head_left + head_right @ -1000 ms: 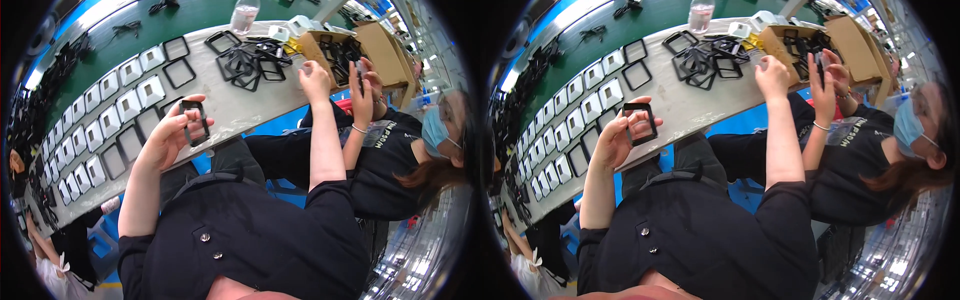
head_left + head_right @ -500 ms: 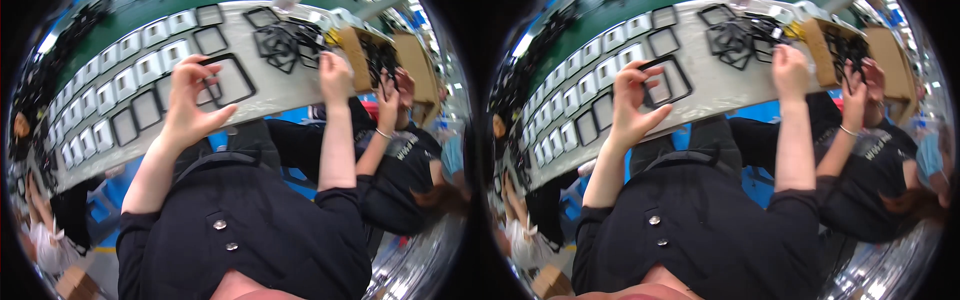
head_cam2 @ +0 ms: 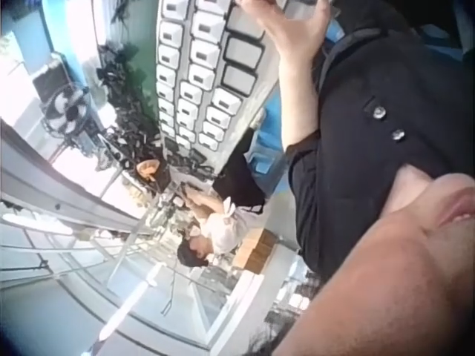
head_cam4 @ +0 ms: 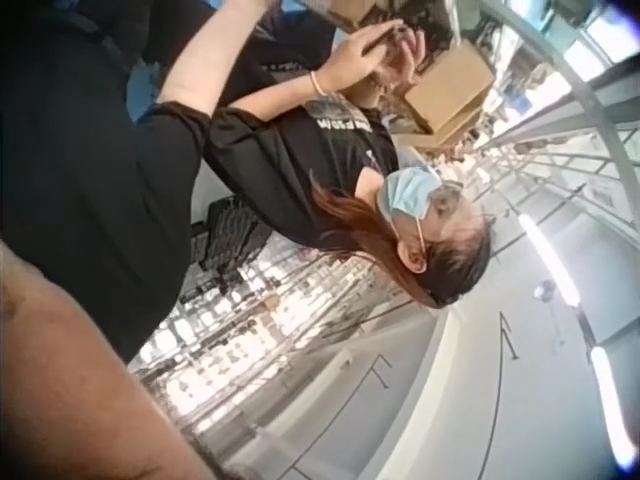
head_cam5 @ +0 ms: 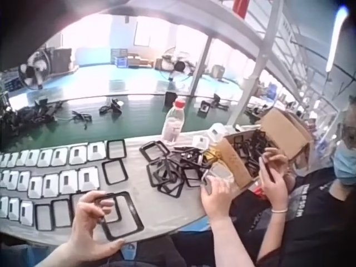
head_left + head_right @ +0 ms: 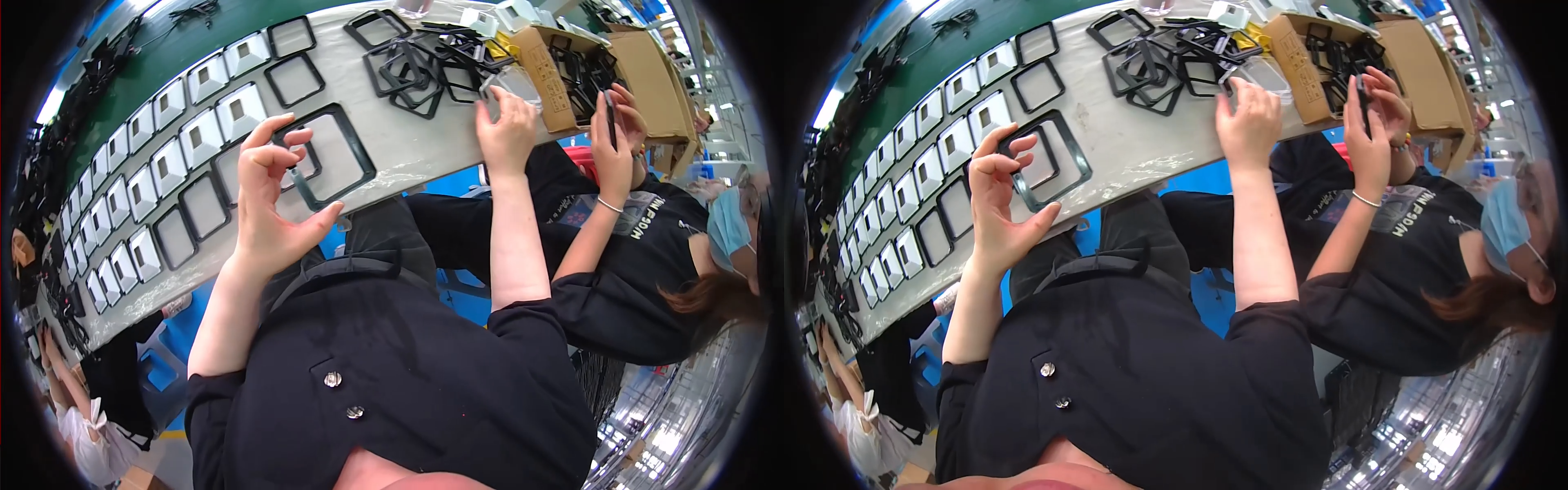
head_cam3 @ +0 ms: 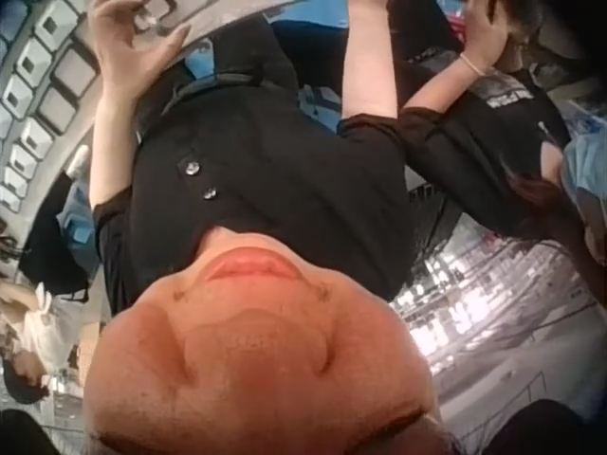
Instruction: Assembling plastic and metal components for light fixtures at a factory workbench.
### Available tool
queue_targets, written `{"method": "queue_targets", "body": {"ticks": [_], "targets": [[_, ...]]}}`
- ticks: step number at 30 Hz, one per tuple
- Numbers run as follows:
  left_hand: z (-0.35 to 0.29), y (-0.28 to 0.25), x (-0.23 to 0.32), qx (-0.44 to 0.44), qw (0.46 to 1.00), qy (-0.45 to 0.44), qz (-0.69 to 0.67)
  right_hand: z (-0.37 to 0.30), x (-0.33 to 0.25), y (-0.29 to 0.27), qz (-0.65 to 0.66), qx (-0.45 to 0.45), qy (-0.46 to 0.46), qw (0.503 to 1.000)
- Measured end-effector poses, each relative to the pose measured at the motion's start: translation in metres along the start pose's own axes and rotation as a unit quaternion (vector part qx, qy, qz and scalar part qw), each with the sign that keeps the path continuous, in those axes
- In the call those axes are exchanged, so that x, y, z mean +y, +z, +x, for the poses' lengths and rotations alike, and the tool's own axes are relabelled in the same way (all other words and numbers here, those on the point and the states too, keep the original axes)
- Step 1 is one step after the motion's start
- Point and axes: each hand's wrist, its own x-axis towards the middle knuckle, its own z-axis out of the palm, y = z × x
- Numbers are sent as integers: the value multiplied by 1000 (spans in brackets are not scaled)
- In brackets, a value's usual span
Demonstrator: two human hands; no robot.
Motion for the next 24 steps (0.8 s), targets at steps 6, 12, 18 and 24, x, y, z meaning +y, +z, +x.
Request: {"method": "queue_targets", "body": {"ticks": [6, 12, 18, 24], "targets": [[4, 2, 6, -5, 999, 31, -21, 24, -41, -57, 278, 69, 135, 949], [-1, -1, 21, -33, 998, 56, -22, 31, -132, -123, 633, -279, 159, 705], [-6, -10, 31, -49, 994, 94, -26, 36, -144, -114, 601, -358, 125, 704], [-8, -16, 41, -59, 991, 119, -24, 30, -156, -113, 718, -409, 187, 532]]}}
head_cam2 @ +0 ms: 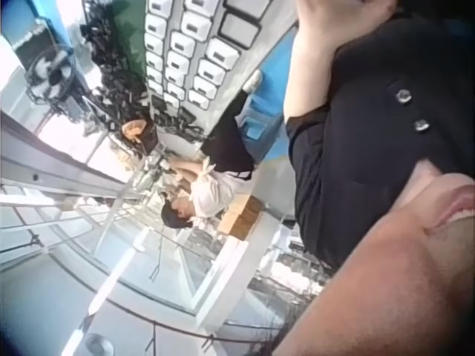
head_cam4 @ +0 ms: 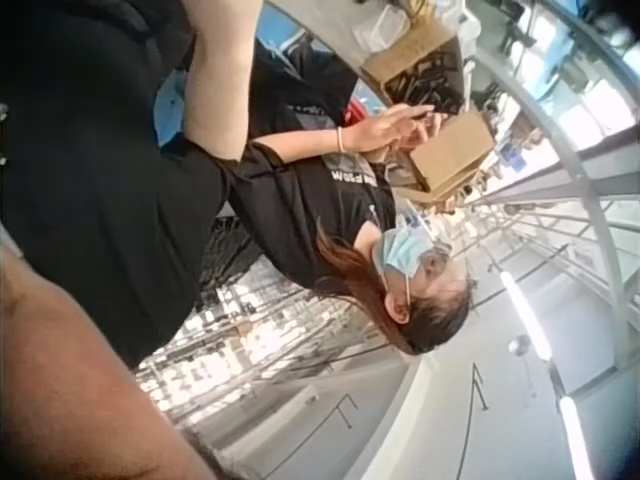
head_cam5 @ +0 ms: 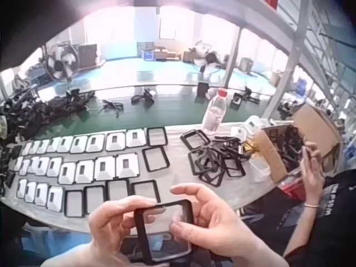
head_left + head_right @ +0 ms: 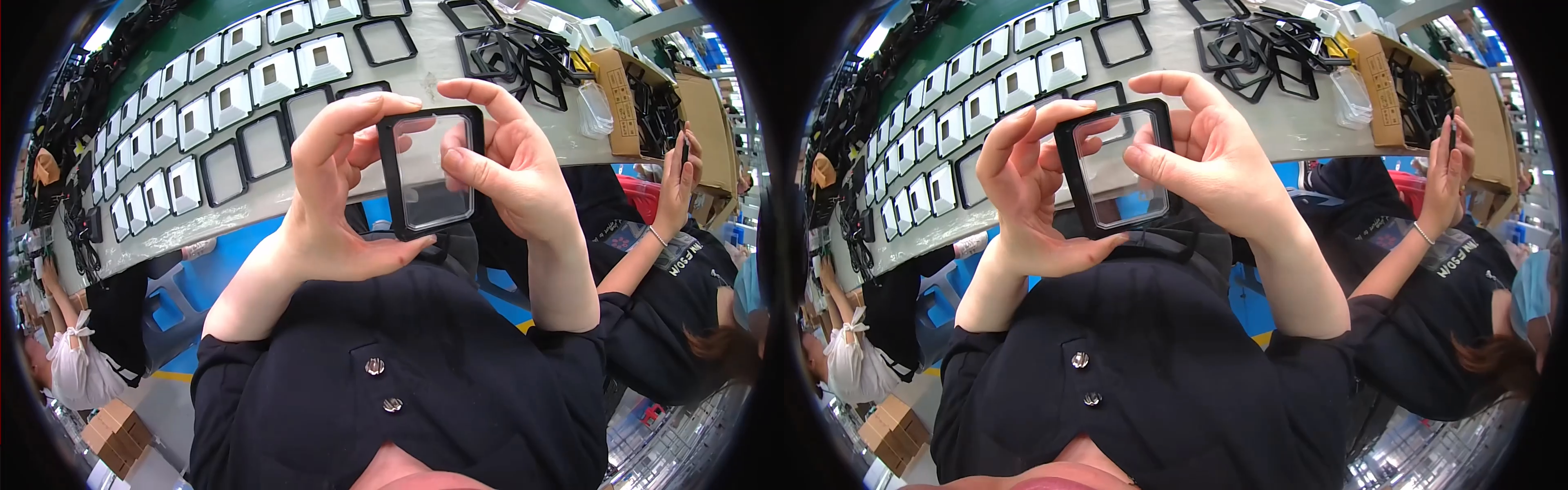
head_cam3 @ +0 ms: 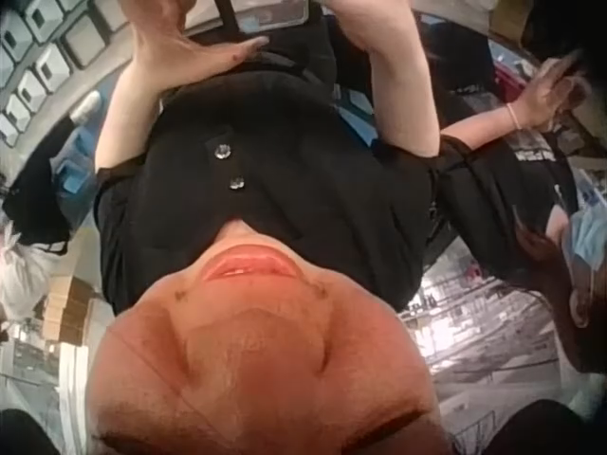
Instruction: Assembling plastic and metal components for light fixtures at a factory workbench.
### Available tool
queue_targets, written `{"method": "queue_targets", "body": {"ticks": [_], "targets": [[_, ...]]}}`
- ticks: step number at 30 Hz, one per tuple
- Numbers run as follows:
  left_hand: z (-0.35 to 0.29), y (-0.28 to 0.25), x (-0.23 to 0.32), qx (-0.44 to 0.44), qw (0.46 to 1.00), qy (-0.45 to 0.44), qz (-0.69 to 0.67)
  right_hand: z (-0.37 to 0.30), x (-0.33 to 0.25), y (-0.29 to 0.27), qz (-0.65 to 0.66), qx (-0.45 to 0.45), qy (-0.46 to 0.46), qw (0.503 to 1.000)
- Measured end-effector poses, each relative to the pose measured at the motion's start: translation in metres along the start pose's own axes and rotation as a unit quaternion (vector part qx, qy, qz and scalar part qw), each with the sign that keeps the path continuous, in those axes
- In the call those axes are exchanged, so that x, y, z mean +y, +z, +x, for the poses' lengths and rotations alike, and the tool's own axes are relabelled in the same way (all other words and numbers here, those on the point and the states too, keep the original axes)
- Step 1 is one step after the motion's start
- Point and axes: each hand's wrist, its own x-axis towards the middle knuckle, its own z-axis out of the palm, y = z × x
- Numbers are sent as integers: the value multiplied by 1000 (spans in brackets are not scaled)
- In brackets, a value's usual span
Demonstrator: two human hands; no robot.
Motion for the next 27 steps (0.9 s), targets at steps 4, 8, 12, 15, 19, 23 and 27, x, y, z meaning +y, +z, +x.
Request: {"method": "queue_targets", "body": {"ticks": [4, 8, 12, 15, 19, 23, 27], "targets": [[-1, 0, 5, -1, 1000, 5, -5, -5, -6, 6, 60, -13, 20, 998], [-3, 8, 5, 27, 998, 18, -44, -9, -5, 12, 39, 31, -18, 999], [-7, 15, -3, 9, 999, -18, 27, -11, 2, 6, -36, 65, -41, 996], [-2, 32, -24, -15, 986, -91, 136, -10, 30, -20, -129, 137, -35, 982], [7, 55, -58, -74, 947, -113, 291, -10, 75, -53, -377, 221, -46, 898], [11, 58, -77, -107, 927, -147, 329, -16, 79, -67, -652, 178, -217, 705], [11, 56, -78, -145, 911, -179, 343, -26, 97, -45, -715, 102, -129, 680]]}}
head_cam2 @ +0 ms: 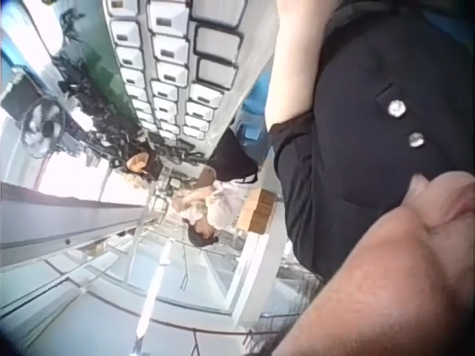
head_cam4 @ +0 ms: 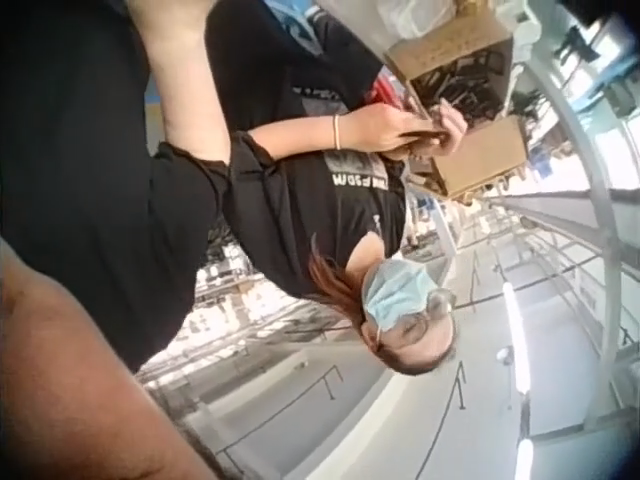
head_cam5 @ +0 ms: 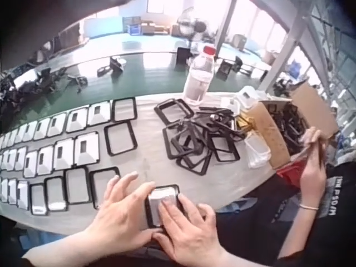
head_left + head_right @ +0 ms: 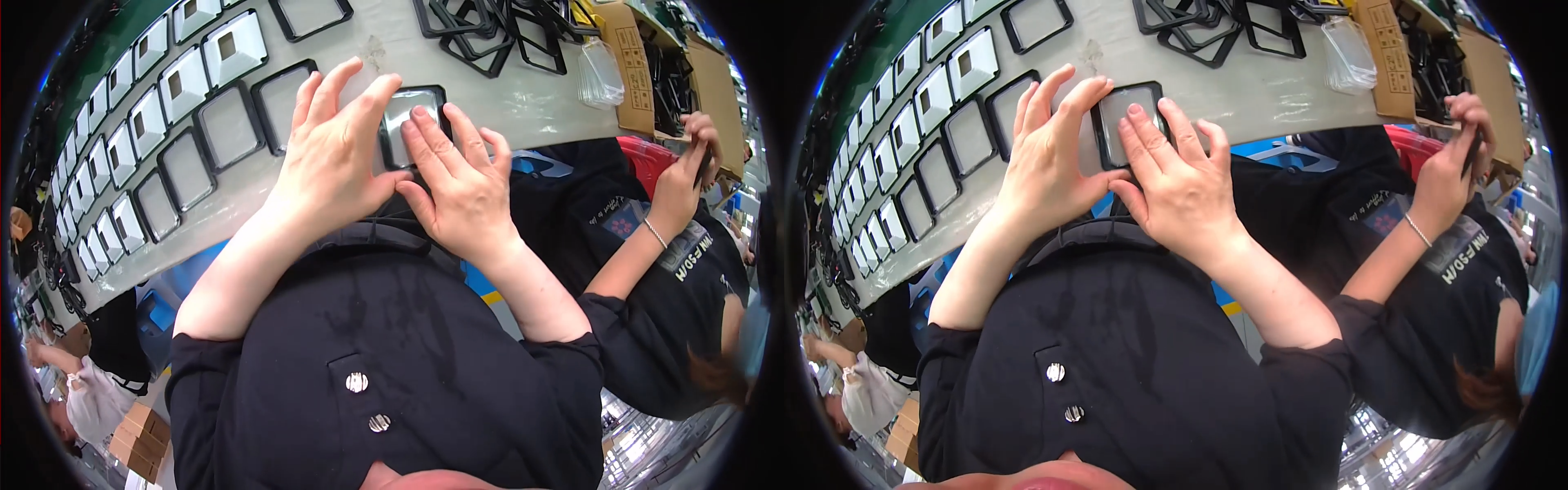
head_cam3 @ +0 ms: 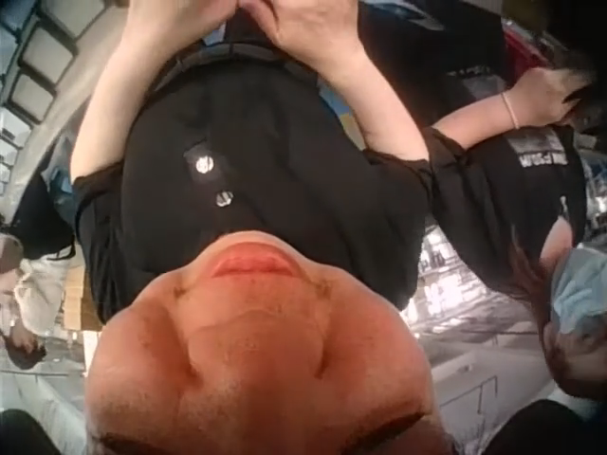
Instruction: Assembling plastic and metal components for light fixtures at a factory workbench.
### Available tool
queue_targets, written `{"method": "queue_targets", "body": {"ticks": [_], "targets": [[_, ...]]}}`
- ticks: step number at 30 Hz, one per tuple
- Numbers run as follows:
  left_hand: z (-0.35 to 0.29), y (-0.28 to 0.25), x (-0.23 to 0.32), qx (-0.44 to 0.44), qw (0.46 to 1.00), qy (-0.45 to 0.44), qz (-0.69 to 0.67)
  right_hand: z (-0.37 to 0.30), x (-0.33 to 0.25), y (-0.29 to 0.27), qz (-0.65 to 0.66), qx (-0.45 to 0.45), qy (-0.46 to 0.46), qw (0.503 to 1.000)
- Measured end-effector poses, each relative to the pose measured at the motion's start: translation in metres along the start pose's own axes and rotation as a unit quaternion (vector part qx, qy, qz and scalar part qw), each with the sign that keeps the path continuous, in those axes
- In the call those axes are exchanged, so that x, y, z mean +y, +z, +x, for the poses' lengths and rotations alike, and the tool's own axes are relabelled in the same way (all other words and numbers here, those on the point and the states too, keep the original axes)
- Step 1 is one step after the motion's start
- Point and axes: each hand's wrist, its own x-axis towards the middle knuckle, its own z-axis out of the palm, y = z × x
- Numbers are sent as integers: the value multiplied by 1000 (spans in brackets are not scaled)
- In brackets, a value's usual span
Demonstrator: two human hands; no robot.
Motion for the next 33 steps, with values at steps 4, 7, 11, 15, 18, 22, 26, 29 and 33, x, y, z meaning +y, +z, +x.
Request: {"method": "queue_targets", "body": {"ticks": [4, 7, 11, 15, 18, 22, 26, 29, 33], "targets": [[-6, -3, 1, -28, 999, 3, 19, 8, 0, 0, -11, 9, -7, 1000], [-2, 1, 7, -15, 996, 15, 85, 20, 9, -6, 50, -15, -2, 999], [14, -3, 5, 5, 990, 39, 132, 26, 15, 0, 53, 22, -10, 998], [17, -19, -8, 7, 987, 0, 159, 56, 6, 17, 83, 45, -25, 995], [12, -24, -19, 31, 985, -17, 169, 70, -1, 8, 112, 30, -36, 993], [-6, -43, -17, 33, 986, -37, 157, 116, 61, -41, 242, 166, 21, 956], [-31, -66, -10, 61, 994, 0, 96, 174, 195, -80, 52, 193, 237, 951], [-50, -76, -18, 96, 992, -22, 81, 208, 271, -60, -53, -14, 378, 924], [-76, -83, -27, 149, 983, -83, 73, 228, 288, -22, 7, -64, 485, 872]]}}
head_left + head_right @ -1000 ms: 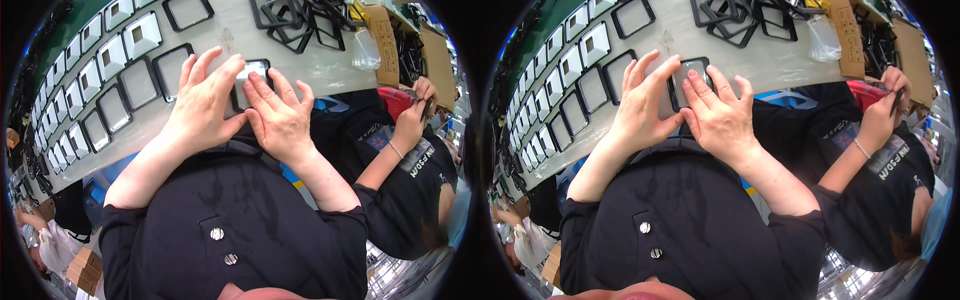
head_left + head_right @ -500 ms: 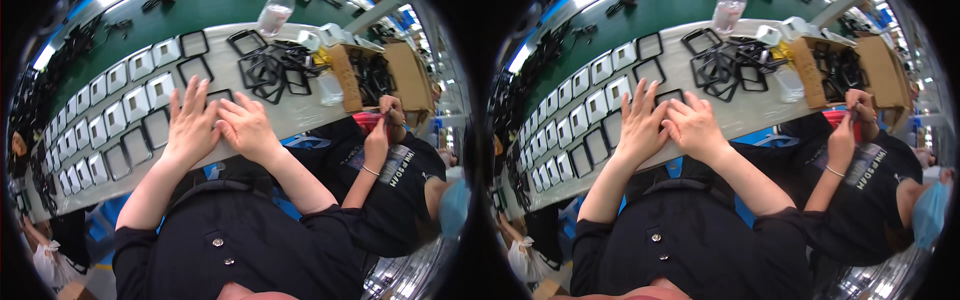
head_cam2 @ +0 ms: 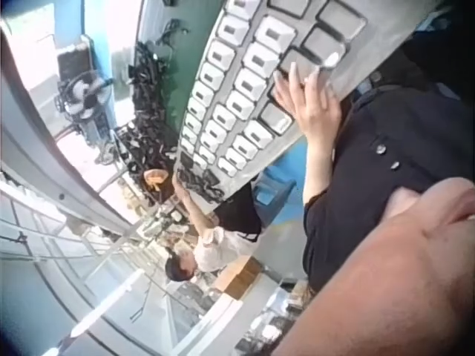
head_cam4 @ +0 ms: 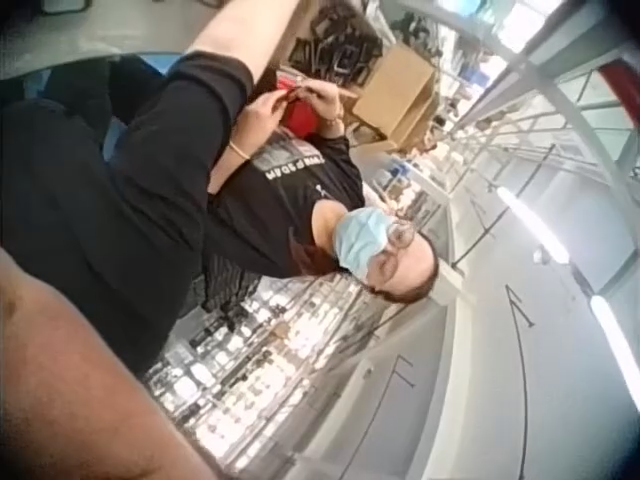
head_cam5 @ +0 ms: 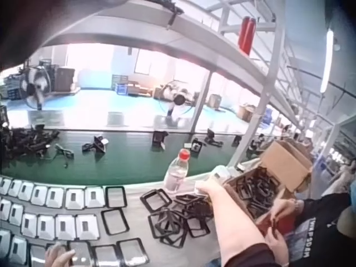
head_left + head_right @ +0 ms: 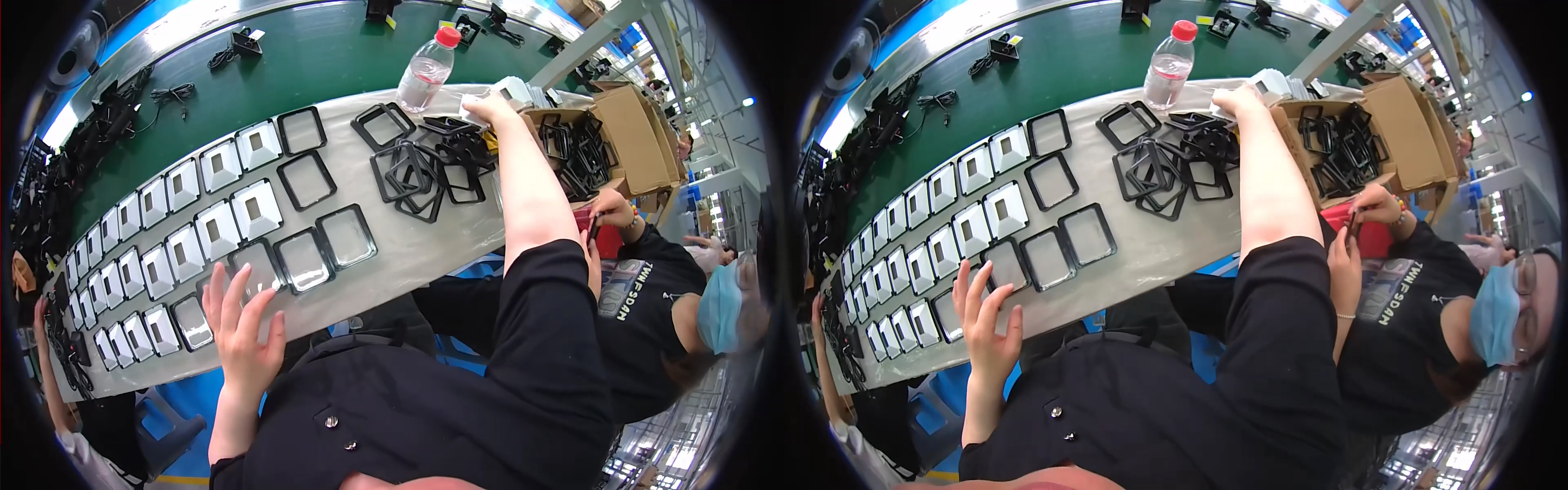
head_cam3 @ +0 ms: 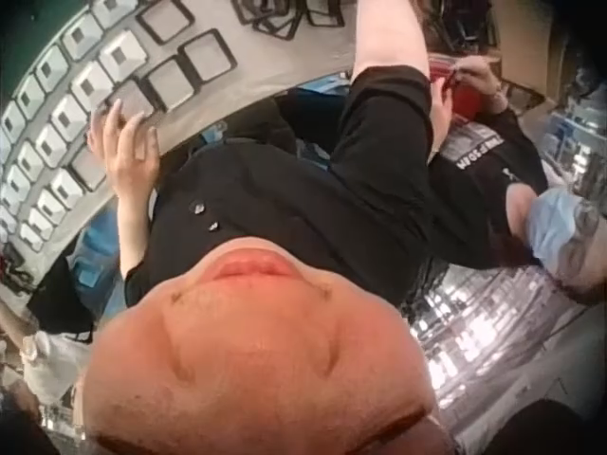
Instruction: Assembling plastic and metal components for light fixtures at a factory workbench.
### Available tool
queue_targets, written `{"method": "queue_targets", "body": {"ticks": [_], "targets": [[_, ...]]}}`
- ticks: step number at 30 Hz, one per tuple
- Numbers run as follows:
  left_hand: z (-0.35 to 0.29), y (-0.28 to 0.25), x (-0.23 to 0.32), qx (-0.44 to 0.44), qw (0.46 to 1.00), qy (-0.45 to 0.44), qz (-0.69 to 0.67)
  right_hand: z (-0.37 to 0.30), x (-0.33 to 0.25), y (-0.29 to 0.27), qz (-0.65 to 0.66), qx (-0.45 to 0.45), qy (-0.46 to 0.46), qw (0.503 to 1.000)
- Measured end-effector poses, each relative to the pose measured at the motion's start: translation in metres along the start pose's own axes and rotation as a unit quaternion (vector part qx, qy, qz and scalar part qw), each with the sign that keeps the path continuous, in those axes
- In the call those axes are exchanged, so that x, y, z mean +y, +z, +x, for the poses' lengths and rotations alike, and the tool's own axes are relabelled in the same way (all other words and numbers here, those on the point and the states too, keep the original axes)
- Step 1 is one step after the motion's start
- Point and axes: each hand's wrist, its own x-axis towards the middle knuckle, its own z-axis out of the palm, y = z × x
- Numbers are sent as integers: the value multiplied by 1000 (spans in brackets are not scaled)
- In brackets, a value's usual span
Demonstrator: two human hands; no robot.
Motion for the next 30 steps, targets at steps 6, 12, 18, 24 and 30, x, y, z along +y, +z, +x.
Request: {"method": "queue_targets", "body": {"ticks": [6, 12, 18, 24, 30], "targets": [[11, -7, -3, 15, 999, 21, -26, 27, 36, 4, 157, 15, -50, 986], [23, -20, 6, 11, 974, 12, -227, -87, 16, -48, 620, -15, -127, 774], [43, -6, 28, -71, 606, -121, -783, -319, -51, -27, 687, -354, -264, 577], [23, -14, 45, -102, 364, -175, -909, -392, -68, 0, 354, -26, -489, 797], [1, -40, 36, -178, 440, -277, -835, -403, -82, -21, 226, -4, -649, 726]]}}
